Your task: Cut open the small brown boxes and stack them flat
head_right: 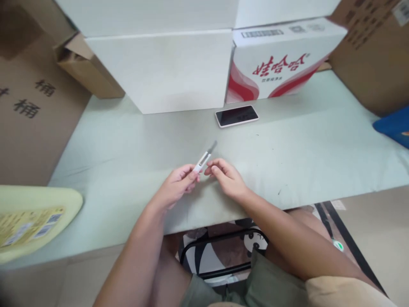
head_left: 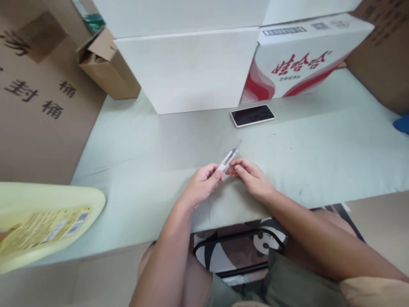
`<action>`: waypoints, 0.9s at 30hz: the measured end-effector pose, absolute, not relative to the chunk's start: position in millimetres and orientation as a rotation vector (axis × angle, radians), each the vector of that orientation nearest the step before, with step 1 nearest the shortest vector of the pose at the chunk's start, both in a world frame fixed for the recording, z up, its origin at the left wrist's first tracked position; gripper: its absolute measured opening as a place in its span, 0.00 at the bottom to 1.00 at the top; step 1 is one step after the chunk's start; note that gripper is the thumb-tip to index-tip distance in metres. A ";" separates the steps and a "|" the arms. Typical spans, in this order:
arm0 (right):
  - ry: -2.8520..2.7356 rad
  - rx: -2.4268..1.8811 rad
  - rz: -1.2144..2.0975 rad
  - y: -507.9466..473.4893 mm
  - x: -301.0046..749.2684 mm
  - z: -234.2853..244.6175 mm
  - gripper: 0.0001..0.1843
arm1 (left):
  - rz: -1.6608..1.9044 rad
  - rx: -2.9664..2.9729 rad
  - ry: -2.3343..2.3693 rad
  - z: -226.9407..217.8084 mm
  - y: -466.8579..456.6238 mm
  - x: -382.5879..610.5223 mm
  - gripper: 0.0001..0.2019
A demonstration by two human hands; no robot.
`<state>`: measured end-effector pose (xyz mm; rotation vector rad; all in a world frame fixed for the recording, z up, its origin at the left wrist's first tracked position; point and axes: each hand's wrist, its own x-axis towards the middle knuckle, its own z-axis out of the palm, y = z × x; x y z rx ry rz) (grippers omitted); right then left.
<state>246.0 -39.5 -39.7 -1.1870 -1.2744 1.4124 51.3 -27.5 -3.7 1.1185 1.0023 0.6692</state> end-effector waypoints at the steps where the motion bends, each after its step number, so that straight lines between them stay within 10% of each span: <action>1: -1.266 -1.190 1.426 -40.3 247.5 -42.0 0.20 | 0.697 1.094 1.037 -4.2 -25.9 53.6 0.20; 27: -1.706 -1.347 1.236 -16.6 216.5 -15.1 0.11 | 1.429 0.427 1.165 22.2 -1.0 7.4 0.29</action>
